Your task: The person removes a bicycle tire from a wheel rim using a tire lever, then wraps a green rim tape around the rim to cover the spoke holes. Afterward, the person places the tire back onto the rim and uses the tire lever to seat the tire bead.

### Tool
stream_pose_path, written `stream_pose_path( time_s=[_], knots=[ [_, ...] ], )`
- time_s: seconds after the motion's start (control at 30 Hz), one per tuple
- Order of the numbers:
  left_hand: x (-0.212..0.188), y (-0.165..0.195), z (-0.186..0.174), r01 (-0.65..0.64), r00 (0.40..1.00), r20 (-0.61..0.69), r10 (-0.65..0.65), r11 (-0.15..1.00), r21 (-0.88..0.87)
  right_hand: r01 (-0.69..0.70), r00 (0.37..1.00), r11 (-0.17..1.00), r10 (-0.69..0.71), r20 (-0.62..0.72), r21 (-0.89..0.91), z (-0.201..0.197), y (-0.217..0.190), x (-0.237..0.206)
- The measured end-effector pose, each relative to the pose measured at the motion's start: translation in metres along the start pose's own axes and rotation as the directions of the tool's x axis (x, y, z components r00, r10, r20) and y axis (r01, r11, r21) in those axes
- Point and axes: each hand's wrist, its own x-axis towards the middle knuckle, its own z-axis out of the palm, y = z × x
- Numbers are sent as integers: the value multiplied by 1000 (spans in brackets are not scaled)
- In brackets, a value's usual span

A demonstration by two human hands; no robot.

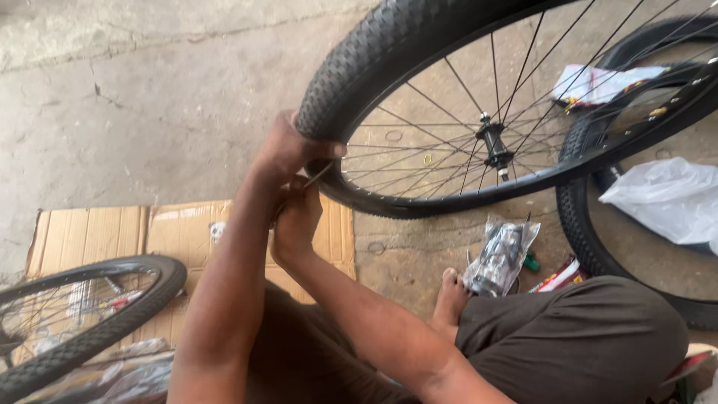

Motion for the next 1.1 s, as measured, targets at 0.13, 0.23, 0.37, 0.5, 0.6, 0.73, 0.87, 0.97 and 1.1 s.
stream_pose_path(
  time_s=[0.13, 0.23, 0.37, 0.5, 0.6, 0.73, 0.87, 0.97, 1.1],
  knots=[
    [-1, -3, 18, -108, 987, -111, 114, 993, 53, 159, 981, 933, -113, 157, -324, -42, 8, 18],
    [2, -6, 33, -199, 972, -119, 204, 979, 50, 171, 979, 752, -59, 194, -637, -96, -8, 21],
    [0, -11, 45, -327, 909, -228, 350, 936, 133, 169, 980, 754, -62, 187, -635, -150, -60, 25],
    [-4, -23, 54, -285, 816, -495, 298, 953, 104, 219, 939, 352, 179, 295, -910, -156, -120, 50],
    [8, -31, 53, -254, 862, -455, 224, 967, -6, 36, 905, 217, 407, 124, -976, -123, -159, 90],
    [18, -40, 52, -259, 877, -419, 235, 966, 1, 111, 770, 11, 632, 93, -994, -84, -207, 110],
    [26, -45, 48, -321, 876, -398, 271, 945, -64, 269, 665, -245, 747, -4, -931, -52, -230, 132],
    [29, -49, 47, -333, 890, -354, 287, 940, -76, 373, 626, -276, 780, 20, -886, -40, -235, 148],
    [35, -50, 45, -279, 907, -351, 233, 956, -88, 205, 635, -239, 771, -57, -949, -51, -212, 140]
  ],
)
